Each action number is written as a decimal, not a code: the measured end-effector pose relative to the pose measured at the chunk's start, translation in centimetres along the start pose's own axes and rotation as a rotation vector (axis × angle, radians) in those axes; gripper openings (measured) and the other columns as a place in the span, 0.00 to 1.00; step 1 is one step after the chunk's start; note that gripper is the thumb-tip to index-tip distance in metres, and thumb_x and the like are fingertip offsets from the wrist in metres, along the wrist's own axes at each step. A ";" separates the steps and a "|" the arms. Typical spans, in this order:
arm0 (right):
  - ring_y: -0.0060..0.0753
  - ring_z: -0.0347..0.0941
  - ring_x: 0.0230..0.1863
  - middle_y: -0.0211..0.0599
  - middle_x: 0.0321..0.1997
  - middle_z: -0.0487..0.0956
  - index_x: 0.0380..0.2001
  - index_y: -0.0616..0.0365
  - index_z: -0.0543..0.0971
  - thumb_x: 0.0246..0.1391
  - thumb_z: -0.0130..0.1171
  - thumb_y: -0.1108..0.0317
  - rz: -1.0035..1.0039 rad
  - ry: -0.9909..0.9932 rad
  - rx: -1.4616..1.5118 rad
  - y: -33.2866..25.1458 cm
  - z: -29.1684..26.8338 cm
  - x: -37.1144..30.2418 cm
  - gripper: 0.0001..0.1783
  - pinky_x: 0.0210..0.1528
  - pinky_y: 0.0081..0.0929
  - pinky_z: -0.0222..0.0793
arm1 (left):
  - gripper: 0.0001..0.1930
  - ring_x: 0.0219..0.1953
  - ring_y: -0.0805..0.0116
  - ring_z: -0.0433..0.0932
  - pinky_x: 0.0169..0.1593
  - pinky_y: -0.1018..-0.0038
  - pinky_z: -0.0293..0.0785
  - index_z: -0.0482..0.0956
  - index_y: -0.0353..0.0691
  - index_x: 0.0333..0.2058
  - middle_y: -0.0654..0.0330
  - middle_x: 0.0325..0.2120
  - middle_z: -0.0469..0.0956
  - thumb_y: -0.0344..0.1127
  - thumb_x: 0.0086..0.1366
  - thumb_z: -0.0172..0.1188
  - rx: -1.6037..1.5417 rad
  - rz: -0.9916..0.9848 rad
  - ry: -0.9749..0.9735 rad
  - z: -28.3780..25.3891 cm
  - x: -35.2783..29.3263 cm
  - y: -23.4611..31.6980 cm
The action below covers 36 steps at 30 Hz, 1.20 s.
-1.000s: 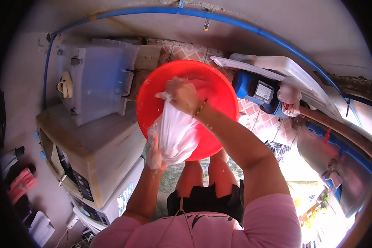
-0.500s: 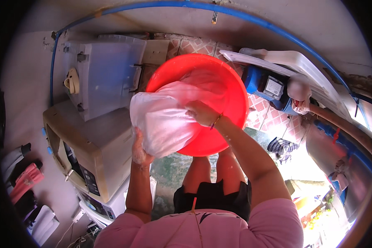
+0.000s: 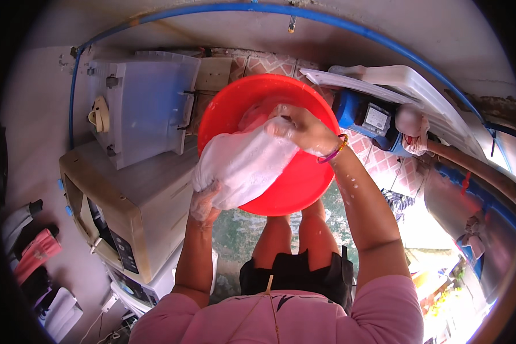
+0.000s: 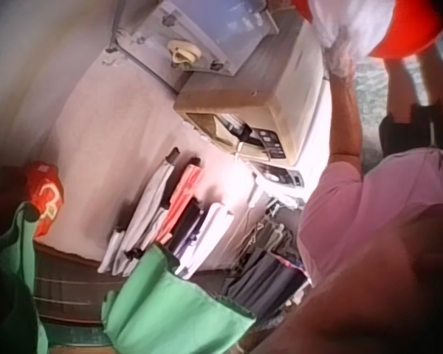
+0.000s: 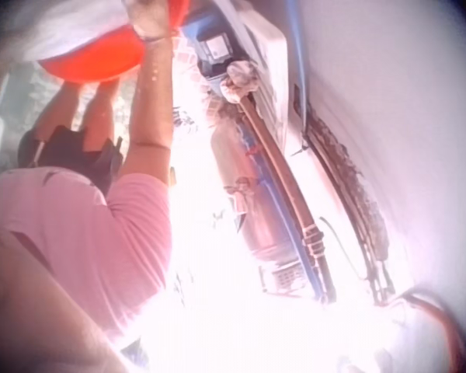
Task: The person washes a white cloth by hand in a red bucket filled with soapy water, rubbing the fabric repeatedly.
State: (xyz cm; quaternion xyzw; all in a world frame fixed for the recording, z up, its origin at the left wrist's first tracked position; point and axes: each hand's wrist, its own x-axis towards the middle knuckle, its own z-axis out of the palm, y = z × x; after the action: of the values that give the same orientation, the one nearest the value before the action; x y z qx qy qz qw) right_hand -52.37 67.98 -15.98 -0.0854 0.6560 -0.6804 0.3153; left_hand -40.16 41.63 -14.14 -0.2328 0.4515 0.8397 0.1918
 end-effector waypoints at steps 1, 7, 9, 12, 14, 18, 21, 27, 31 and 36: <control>0.22 0.67 0.36 0.27 0.31 0.72 0.35 0.63 0.76 0.52 0.59 0.65 0.030 -0.059 -0.078 0.2 0.2 -0.4 0.12 0.40 0.20 0.63 | 0.26 0.54 0.62 0.67 0.59 0.64 0.62 0.59 0.37 0.57 0.55 0.51 0.67 0.30 0.61 0.55 -0.056 0.042 0.016 0.3 0.2 -0.2; 0.25 0.72 0.32 0.32 0.33 0.78 0.34 0.65 0.80 0.42 0.65 0.73 -0.135 -0.098 0.684 3.0 3.3 -1.8 0.12 0.36 0.23 0.68 | 0.25 0.53 0.63 0.68 0.57 0.65 0.65 0.57 0.37 0.58 0.55 0.51 0.67 0.30 0.63 0.51 -0.167 0.206 0.045 0.1 3.2 -3.8; 0.22 0.72 0.30 0.34 0.30 0.78 0.33 0.63 0.80 0.41 0.63 0.75 -0.251 0.004 0.605 2.1 11.1 -1.5 0.12 0.33 0.21 0.67 | 0.21 0.51 0.67 0.69 0.53 0.69 0.68 0.59 0.37 0.56 0.57 0.49 0.68 0.34 0.66 0.48 -0.132 0.190 -0.004 -2.7 4.4 -7.6; 0.30 0.73 0.26 0.43 0.27 0.75 0.34 0.59 0.79 0.42 0.60 0.73 -0.567 0.212 -0.455 5.1 16.5 -0.9 0.12 0.28 0.28 0.69 | 0.19 0.44 0.72 0.72 0.45 0.72 0.72 0.64 0.38 0.51 0.59 0.44 0.70 0.44 0.68 0.43 -0.019 0.040 0.034 -2.2 4.5 -10.8; 0.36 0.72 0.24 0.40 0.23 0.73 0.32 0.59 0.78 0.41 0.60 0.73 -0.323 0.378 -0.211 6.4 13.3 0.7 0.10 0.26 0.31 0.69 | 0.19 0.41 0.72 0.73 0.42 0.72 0.73 0.66 0.39 0.49 0.60 0.42 0.72 0.46 0.68 0.43 0.015 -0.074 0.114 -0.6 3.9 -12.7; 0.40 0.69 0.18 0.37 0.16 0.70 0.27 0.61 0.76 0.38 0.62 0.71 -0.403 0.355 -0.173 6.9 11.6 0.6 0.09 0.21 0.34 0.64 | 0.19 0.38 0.71 0.73 0.39 0.71 0.73 0.67 0.39 0.48 0.60 0.39 0.72 0.48 0.67 0.43 -0.082 -0.250 0.146 3.1 4.0 -10.6; 0.35 0.72 0.20 0.33 0.16 0.71 0.23 0.55 0.76 0.34 0.60 0.69 -0.738 0.306 -0.607 5.4 16.5 -1.8 0.08 0.20 0.31 0.65 | 0.20 0.36 0.70 0.73 0.37 0.70 0.73 0.67 0.39 0.46 0.60 0.37 0.72 0.49 0.67 0.43 -0.159 -0.338 0.191 3.6 3.1 -8.3; 0.33 0.72 0.21 0.31 0.18 0.72 0.17 0.53 0.76 0.32 0.60 0.70 -0.425 0.407 -0.253 7.3 12.4 2.0 0.03 0.21 0.32 0.67 | 0.21 0.31 0.68 0.73 0.33 0.68 0.73 0.69 0.40 0.44 0.61 0.32 0.73 0.52 0.66 0.43 -0.230 -0.430 0.197 4.4 1.3 -7.6; 0.29 0.72 0.22 0.28 0.19 0.73 0.21 0.49 0.78 0.35 0.61 0.70 -0.781 0.340 -0.641 4.3 17.0 -1.8 0.04 0.25 0.32 0.67 | 0.22 0.28 0.67 0.73 0.30 0.67 0.73 0.70 0.40 0.42 0.61 0.29 0.73 0.54 0.65 0.43 -0.283 -0.402 0.131 3.6 3.0 -7.5; 0.38 0.71 0.19 0.43 0.22 0.75 0.27 0.54 0.80 0.50 0.55 0.51 -0.111 0.269 -0.907 8.2 7.2 3.8 0.17 0.26 0.30 0.67 | 0.32 0.41 0.65 0.74 0.41 0.69 0.75 0.62 0.36 0.54 0.55 0.42 0.72 0.59 0.63 0.44 -0.205 -0.186 0.168 6.7 0.2 -2.9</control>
State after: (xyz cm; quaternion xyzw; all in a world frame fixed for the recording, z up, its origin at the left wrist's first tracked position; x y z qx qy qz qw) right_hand -48.91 60.36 -23.95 -0.1604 0.9163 -0.3461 0.1217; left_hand -40.23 48.80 -12.90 -0.3614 0.3546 0.8375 0.2056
